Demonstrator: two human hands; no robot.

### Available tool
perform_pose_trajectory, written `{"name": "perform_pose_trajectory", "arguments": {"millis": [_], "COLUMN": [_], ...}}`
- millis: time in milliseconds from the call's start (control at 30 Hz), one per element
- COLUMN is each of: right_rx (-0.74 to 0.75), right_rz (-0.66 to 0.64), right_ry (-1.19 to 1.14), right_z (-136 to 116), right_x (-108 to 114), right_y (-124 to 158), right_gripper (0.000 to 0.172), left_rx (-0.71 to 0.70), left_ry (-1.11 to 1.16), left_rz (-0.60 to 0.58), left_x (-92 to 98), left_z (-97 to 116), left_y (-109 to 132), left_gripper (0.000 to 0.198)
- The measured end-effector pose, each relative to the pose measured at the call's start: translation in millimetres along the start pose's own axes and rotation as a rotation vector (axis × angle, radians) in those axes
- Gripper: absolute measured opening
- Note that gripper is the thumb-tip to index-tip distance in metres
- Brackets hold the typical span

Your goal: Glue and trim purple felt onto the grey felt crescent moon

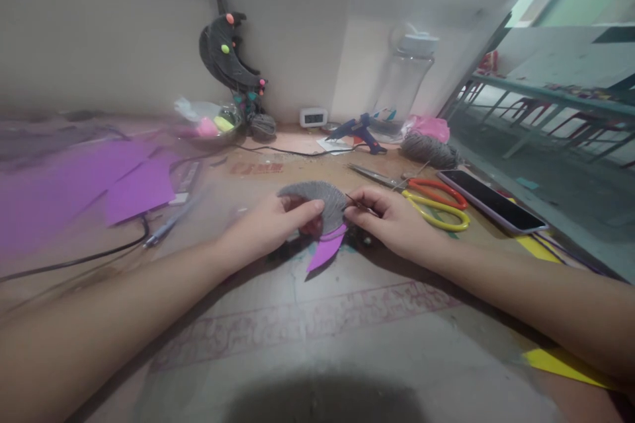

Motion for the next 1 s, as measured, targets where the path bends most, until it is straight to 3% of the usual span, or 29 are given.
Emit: {"name": "perform_pose_trajectory", "arguments": {"millis": [100, 167, 367, 1000], "right_rx": [0.183, 0.332, 0.630, 0.597], "right_rz": [0.124, 0.187, 0.159, 0.139], "right_ry": [0.019, 0.153, 0.624, 0.742], "right_z": [-10.2, -22.1, -48.0, -43.6], "right_x": [16.3, 23.2, 4.3, -3.8], "right_y": [6.1, 13.6, 27.5, 23.9], "right_gripper": [0.025, 0.023, 0.021, 0.028], "left_rx": [-0.005, -0.011, -0.026, -0.040], "left_ry": [0.007, -0.001, -0.065, -0.041], "left_rz": [-0.004, -0.006, -0.041, -0.124], "left_x": [-1.3, -1.3, -1.3, -6.6], "left_z": [-3.1, -3.6, 1.1, 6.5], "left_y": [0.8, 1.1, 2.3, 1.8], "left_gripper": [0.028, 0.028, 0.032, 0.032]}}
Point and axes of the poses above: each hand's wrist, its own y-axis away from the middle knuckle, its own x-axis out of the back of the hand, z = x × y, the point moved 8 cm from there along -y, towards the middle knuckle, and after that the axes turned 6 degrees about -x, right-handed, at the moved point
